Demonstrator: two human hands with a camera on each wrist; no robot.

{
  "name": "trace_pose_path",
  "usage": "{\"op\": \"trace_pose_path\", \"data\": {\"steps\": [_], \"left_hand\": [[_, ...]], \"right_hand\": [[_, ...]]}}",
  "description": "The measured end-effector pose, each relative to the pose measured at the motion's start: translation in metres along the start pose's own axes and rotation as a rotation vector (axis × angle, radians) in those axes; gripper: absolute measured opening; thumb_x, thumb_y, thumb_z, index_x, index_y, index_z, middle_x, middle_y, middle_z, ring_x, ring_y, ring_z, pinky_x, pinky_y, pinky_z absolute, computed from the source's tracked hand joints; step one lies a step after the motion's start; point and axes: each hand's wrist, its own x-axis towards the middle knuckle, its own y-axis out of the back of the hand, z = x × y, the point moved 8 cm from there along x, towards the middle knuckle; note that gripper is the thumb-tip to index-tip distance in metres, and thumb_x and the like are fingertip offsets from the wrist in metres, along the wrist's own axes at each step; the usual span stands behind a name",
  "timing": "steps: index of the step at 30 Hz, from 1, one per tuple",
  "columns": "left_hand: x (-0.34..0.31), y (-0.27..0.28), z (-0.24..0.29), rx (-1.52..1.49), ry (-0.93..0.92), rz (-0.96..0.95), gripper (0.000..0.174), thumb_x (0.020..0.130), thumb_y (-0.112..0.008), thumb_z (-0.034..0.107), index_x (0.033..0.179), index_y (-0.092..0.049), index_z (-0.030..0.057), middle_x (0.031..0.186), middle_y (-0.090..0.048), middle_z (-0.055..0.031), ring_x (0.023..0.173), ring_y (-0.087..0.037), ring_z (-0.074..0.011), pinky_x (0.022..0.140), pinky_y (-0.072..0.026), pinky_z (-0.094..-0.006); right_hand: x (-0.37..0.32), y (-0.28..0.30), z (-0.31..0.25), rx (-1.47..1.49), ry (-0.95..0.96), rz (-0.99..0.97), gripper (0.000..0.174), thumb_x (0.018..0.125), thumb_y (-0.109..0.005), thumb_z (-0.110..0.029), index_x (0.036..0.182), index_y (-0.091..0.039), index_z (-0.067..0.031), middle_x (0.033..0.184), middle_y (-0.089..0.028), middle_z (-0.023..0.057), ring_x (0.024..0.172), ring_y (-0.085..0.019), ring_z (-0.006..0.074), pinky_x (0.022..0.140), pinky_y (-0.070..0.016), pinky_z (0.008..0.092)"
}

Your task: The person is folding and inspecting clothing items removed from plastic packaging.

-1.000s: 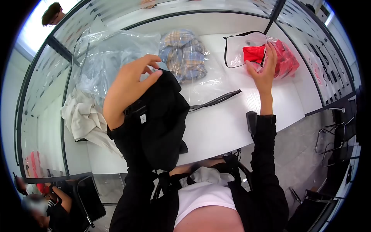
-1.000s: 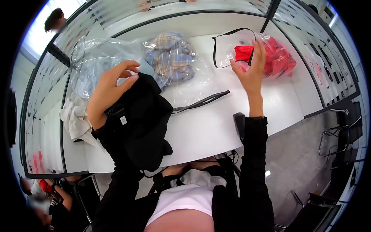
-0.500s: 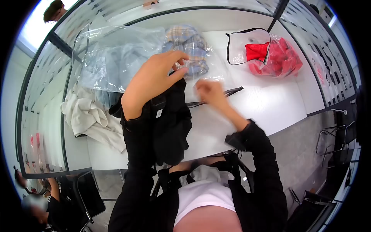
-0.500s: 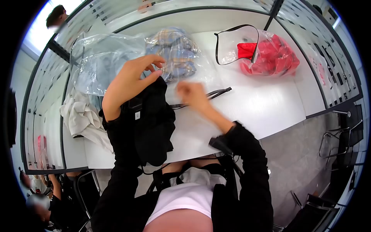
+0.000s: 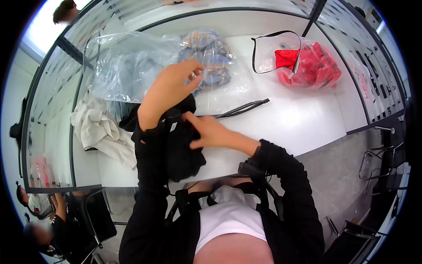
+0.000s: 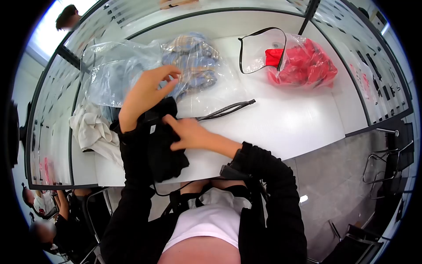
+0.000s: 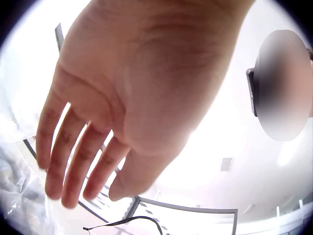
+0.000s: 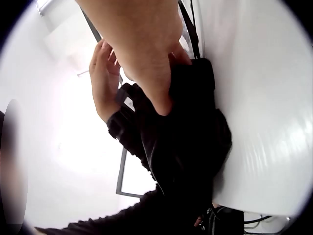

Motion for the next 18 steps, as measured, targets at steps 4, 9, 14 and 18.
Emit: {"op": "trace_pose_path", "data": {"steps": [4, 9, 14, 18], "left_hand": [[-0.002, -0.061, -0.020, 0.154, -0.127, -0.294, 0.025, 0.086, -0.053, 0.017, 0.107, -0.055, 0.0021, 0.101, -0.060, -0.0150, 0.095, -0.057, -0.0303, 0.082, -0.0442, -0.0355], [-0.008, -0.057, -0.010, -0.085, -0.120, -0.198, 0.041, 0.088, -0.053, 0.020, 0.125, -0.044, 0.0047, 0.120, -0.051, -0.0160, 0.112, -0.048, -0.0311, 0.096, -0.0365, -0.0340], [-0.026, -0.076, -0.037, -0.101, -0.111, -0.261, 0.076, 0.073, -0.073, 0.028, 0.134, -0.033, 0.0064, 0.136, -0.033, -0.0142, 0.125, -0.034, -0.0307, 0.104, -0.0282, -0.0359], [-0.039, -0.088, -0.042, -0.186, -0.033, -0.225, 0.079, 0.065, -0.078, 0.026, 0.129, -0.037, 0.0063, 0.127, -0.040, -0.0132, 0.118, -0.041, -0.0281, 0.100, -0.0325, -0.0342]], "right_hand": [[-0.010, 0.062, 0.037, -0.333, 0.040, 0.369, 0.047, 0.063, -0.067, -0.017, 0.106, -0.051, -0.0056, 0.074, -0.060, 0.0188, 0.070, -0.058, 0.0371, 0.063, -0.0459, 0.0438], [-0.081, 0.183, 0.132, -0.372, -0.208, 0.982, 0.028, 0.072, -0.065, -0.010, 0.097, -0.052, -0.0121, 0.083, -0.065, 0.0133, 0.076, -0.062, 0.0334, 0.065, -0.0487, 0.0400], [-0.108, 0.198, 0.214, -0.109, -0.213, 1.013, 0.025, 0.079, -0.060, -0.018, 0.102, -0.055, -0.0100, 0.079, -0.062, 0.0135, 0.073, -0.062, 0.0226, 0.065, -0.0464, 0.0315], [-0.099, 0.191, 0.184, -0.137, -0.326, 0.857, 0.024, 0.084, -0.053, -0.014, 0.105, -0.056, -0.0031, 0.087, -0.063, 0.0104, 0.082, -0.060, 0.0197, 0.071, -0.0458, 0.0274]]}}
